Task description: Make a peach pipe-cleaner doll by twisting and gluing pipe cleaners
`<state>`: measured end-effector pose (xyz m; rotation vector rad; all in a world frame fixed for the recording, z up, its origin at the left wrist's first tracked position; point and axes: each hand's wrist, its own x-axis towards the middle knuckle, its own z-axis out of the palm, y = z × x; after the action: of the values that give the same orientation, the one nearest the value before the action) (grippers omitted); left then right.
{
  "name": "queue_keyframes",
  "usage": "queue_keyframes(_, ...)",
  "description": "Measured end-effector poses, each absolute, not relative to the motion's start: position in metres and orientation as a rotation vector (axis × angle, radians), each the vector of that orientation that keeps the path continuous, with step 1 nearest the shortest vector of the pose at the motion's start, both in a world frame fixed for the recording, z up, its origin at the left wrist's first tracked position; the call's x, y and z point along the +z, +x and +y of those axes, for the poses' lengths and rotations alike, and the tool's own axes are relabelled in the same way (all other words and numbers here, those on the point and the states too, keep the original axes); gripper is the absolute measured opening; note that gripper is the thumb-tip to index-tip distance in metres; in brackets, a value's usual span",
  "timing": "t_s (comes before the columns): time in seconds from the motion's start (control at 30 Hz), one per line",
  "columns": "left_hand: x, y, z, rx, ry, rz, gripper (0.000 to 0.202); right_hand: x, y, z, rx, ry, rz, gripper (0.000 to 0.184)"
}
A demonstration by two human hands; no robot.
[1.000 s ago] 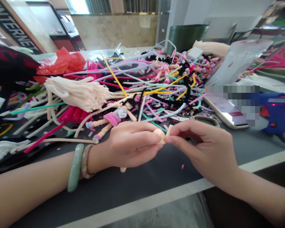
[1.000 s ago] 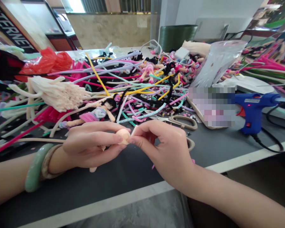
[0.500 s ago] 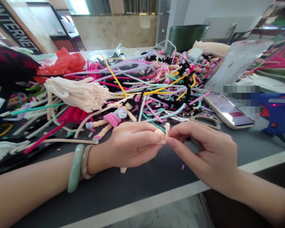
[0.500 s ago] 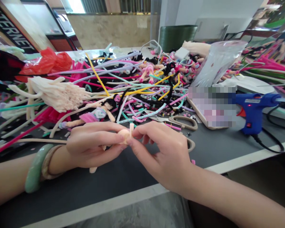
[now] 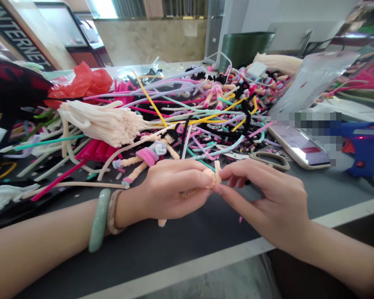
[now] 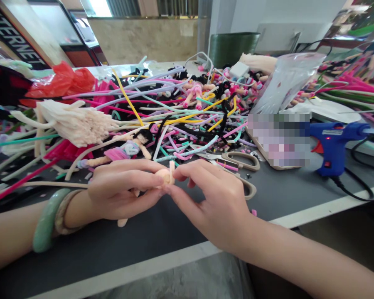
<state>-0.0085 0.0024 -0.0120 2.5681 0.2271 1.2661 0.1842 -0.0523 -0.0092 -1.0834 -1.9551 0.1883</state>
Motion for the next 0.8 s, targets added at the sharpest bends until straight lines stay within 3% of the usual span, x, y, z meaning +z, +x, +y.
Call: queue_keyframes(0.8, -0.0134, -0.0101, 0.0011, 1.298, 2.575, 0.296, 0.024, -0.0094, 0.1861, -0.0520, 0.257, -1.057, -1.980, 0.007)
